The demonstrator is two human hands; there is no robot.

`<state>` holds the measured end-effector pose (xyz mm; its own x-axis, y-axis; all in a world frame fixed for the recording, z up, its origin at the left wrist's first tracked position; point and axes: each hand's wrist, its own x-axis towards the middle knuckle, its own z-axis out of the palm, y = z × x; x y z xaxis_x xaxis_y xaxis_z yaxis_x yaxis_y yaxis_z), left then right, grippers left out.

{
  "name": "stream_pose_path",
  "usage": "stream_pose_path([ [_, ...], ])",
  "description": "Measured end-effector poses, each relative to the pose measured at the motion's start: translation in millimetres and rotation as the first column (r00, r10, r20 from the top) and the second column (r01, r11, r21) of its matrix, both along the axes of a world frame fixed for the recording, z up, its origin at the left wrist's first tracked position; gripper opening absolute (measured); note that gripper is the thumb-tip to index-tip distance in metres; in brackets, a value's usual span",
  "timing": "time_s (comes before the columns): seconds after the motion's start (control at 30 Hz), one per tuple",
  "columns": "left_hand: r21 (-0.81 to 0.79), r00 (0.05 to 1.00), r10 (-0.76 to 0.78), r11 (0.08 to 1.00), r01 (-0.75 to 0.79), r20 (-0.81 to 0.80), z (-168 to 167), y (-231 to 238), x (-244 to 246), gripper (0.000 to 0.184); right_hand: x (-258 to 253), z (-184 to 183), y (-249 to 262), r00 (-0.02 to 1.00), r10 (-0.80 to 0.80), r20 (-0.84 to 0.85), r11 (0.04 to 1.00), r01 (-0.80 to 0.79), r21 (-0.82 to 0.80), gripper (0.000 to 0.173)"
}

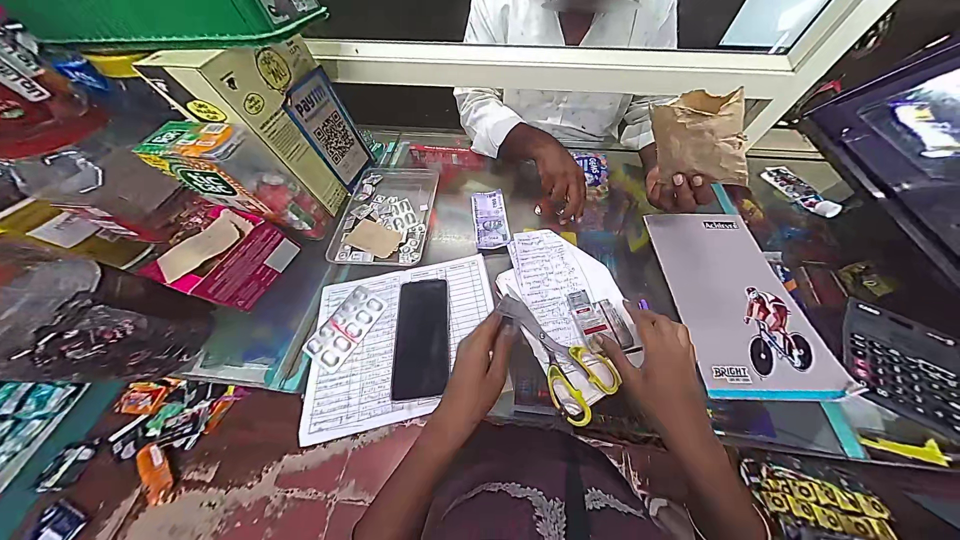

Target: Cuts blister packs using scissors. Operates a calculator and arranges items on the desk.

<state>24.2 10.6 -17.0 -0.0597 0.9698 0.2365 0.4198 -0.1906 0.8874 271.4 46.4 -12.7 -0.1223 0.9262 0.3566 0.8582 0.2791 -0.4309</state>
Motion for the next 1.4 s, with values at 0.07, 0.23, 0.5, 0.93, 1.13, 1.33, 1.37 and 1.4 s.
stream_pose_path([
  [0.07,0.254,0.902,0.213,0.960,-0.121,-0.376,-4.7,1.8,-9.0,0.041,-1.8,2.1,1.7,0.995,-0.042,0.094,0.998,0.046,-0.049,0.070],
  [0.23,0.178,0.699,0.251,0.968,-0.177,-0.670,-20.7,4.1,-24.1,0.051,-8.7,2.8,5.9,0.993,-0.037,0.112,0.986,0.055,-0.156,0.076],
  [0.5,0.089,0.826,0.094,0.995,-0.053,-0.556,-24.1,-16.8,-18.3,0.060,-4.8,10.0,9.5,0.990,-0.026,-0.138,0.972,-0.007,-0.234,0.072],
  [0.93,-0.066,0.625,0.384,0.817,-0.573,-0.680,-33.2,-21.8,-159.7,0.070,-23.4,11.9,-3.5,0.669,0.132,-0.731,0.959,-0.273,-0.077,0.061],
  [1.13,0.160,0.561,0.474,0.841,-0.517,-0.678,-31.5,-29.2,-177.1,0.057,-25.4,12.6,-0.1,0.631,0.142,-0.762,0.953,-0.295,-0.067,0.066],
  [1.33,0.130,0.663,0.529,0.823,-0.553,-0.529,-20.7,-43.9,-189.8,0.045,-9.1,13.6,6.5,0.120,-0.151,-0.981,0.919,-0.349,-0.183,0.025],
  [1.37,0.137,0.641,0.545,0.809,-0.572,-0.541,-20.4,-46.6,-191.4,0.045,-3.4,11.3,8.1,0.018,-0.230,-0.973,0.890,-0.400,-0.218,0.025],
  [1.4,0.154,0.600,0.565,0.788,-0.596,-0.566,-19.2,-48.2,-192.8,0.044,1.6,8.4,9.7,-0.050,-0.305,-0.951,0.858,-0.448,-0.251,0.026],
])
